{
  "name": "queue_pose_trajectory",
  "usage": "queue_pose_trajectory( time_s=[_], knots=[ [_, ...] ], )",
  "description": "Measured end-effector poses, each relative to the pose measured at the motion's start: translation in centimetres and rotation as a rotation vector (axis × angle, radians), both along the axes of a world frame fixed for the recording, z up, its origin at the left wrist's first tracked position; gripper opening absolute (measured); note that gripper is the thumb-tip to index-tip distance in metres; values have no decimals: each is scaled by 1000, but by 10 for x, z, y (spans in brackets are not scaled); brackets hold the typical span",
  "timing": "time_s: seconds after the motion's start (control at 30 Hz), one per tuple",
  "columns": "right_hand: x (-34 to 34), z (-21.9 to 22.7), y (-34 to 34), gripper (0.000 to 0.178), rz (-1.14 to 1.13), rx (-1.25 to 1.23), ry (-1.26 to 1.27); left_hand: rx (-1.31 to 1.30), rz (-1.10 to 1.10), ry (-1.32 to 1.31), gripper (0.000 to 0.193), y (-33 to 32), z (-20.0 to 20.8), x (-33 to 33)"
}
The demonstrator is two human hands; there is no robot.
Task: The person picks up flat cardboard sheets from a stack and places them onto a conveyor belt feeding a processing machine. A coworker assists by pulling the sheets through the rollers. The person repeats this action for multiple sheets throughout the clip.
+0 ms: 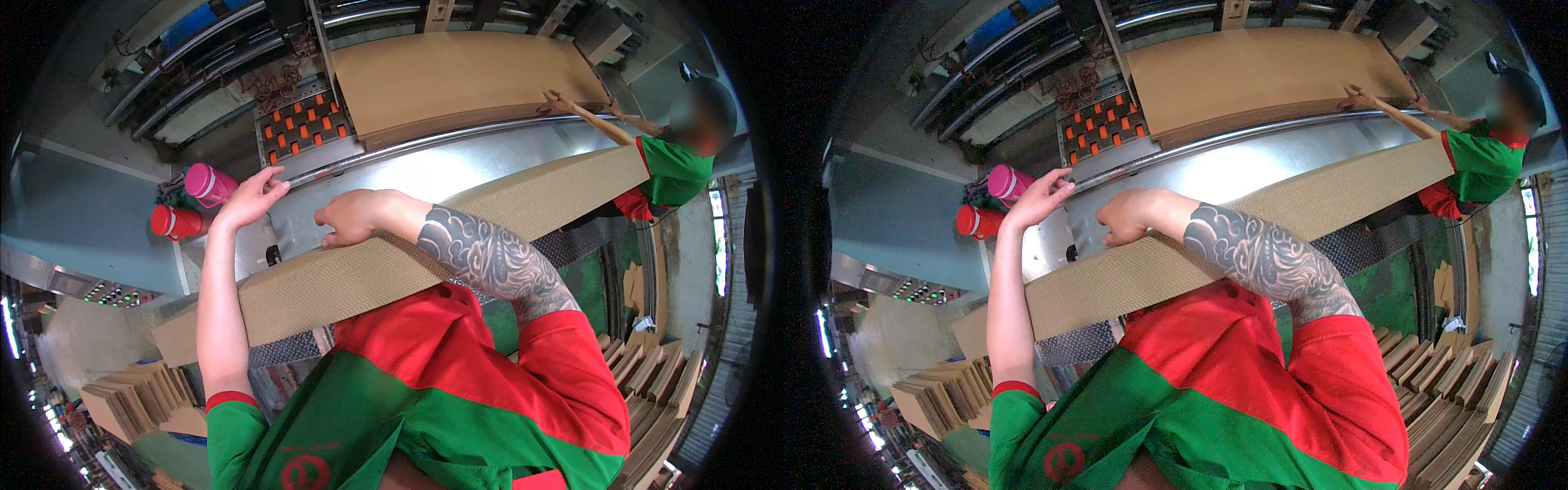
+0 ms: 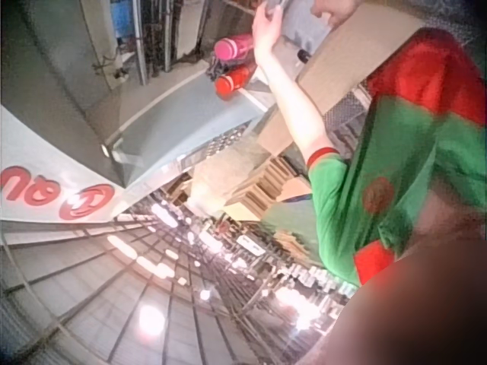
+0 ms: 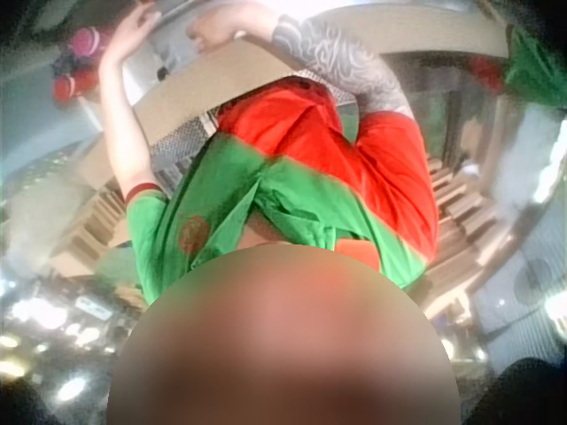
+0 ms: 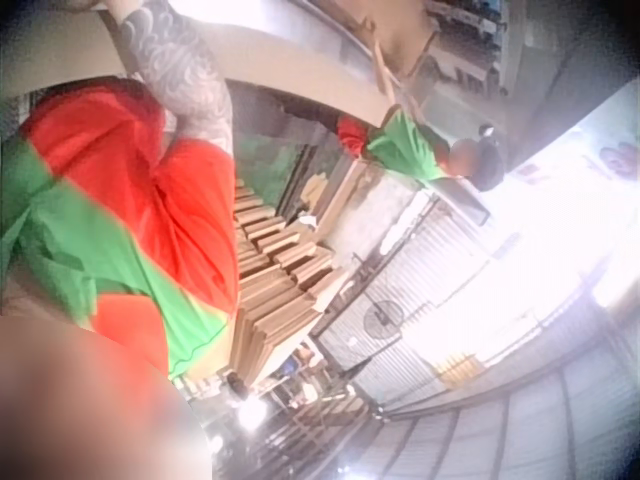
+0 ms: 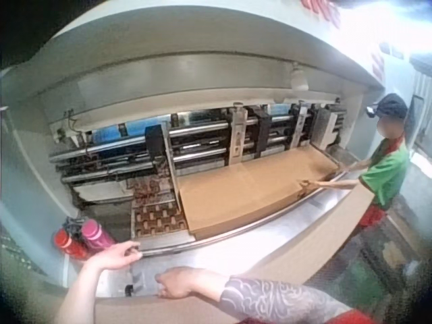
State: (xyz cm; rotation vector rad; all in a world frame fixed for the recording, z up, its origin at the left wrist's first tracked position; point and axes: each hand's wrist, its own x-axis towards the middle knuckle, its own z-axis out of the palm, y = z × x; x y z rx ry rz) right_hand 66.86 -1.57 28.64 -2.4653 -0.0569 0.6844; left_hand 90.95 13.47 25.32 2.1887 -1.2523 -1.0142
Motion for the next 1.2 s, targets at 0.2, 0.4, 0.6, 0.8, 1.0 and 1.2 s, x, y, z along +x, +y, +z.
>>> queue_pose_trajectory(
  time_s=[0.2,0.4,0.6,0.8,1.0,1.2],
  knots=[
    [-3,-1,1,63,1,-3,-9,-28,-5,11,68,2,-4,0],
    [-2,-2,1,62,14,-7,-12,-17,-9,-18,68,2,-2,-3],
    [-2,-2,2,62,13,-7,0,-28,-11,-12,70,2,0,-4],
    [-1,0,1,62,17,-12,12,-30,-5,1,70,2,1,-5],
    [-2,-1,1,62,16,-5,6,-22,-13,-13,71,2,1,-5],
    [3,-2,-2,61,7,1,-4,-40,-12,1,68,-2,-2,1]
  ],
)
